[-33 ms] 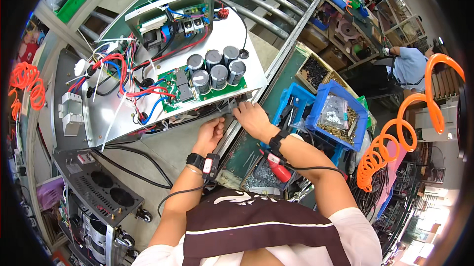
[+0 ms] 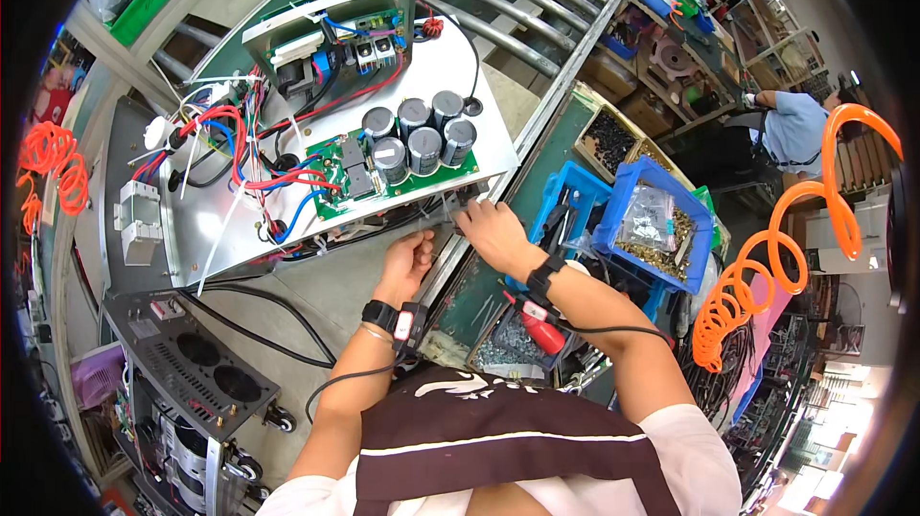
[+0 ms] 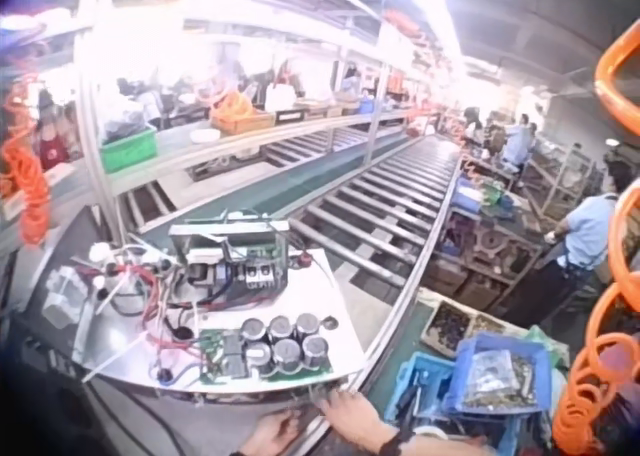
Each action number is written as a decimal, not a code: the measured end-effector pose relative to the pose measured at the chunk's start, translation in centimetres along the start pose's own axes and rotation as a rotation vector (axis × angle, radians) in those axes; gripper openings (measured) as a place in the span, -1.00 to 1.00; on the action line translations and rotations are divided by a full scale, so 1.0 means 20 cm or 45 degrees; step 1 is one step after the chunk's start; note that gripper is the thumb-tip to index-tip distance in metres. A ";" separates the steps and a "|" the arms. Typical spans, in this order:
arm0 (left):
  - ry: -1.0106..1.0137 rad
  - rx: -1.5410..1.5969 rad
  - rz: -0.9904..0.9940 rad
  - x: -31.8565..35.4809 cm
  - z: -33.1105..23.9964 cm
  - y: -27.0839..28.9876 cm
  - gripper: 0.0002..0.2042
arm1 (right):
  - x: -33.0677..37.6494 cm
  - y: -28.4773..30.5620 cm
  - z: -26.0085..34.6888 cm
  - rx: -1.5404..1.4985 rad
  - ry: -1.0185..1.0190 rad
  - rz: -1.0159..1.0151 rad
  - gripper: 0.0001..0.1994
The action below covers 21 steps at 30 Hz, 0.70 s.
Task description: Assembling and inspecting industrial power inverter units on a production line.
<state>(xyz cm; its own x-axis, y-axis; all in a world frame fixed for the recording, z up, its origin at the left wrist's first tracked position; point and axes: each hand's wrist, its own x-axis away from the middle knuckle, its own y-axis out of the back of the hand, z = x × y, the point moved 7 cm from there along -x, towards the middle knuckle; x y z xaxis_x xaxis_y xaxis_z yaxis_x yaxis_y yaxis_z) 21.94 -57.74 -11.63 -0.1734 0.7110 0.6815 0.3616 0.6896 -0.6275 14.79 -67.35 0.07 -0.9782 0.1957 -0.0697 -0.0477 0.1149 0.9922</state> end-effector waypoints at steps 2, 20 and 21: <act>-0.148 -0.035 -0.261 0.01 -0.02 0.06 -0.84 | 0.04 0.07 -0.05 -0.031 -0.078 -0.023 -0.81; -0.220 -0.267 -0.164 -0.08 -0.17 -0.25 -0.85 | -0.03 0.05 -0.13 0.122 -0.292 -0.148 -0.75; -0.204 -0.254 -0.175 -0.07 -0.17 -0.25 -0.84 | -0.03 0.04 -0.12 0.112 -0.298 -0.121 -0.76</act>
<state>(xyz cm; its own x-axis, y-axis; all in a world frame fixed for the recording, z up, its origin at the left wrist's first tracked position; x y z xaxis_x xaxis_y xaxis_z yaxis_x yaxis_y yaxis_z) 23.49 -62.68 -8.21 -0.3699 0.6362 0.6771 0.4951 0.7516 -0.4358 14.94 -69.78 1.11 -0.8964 0.3986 -0.1941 -0.1093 0.2257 0.9681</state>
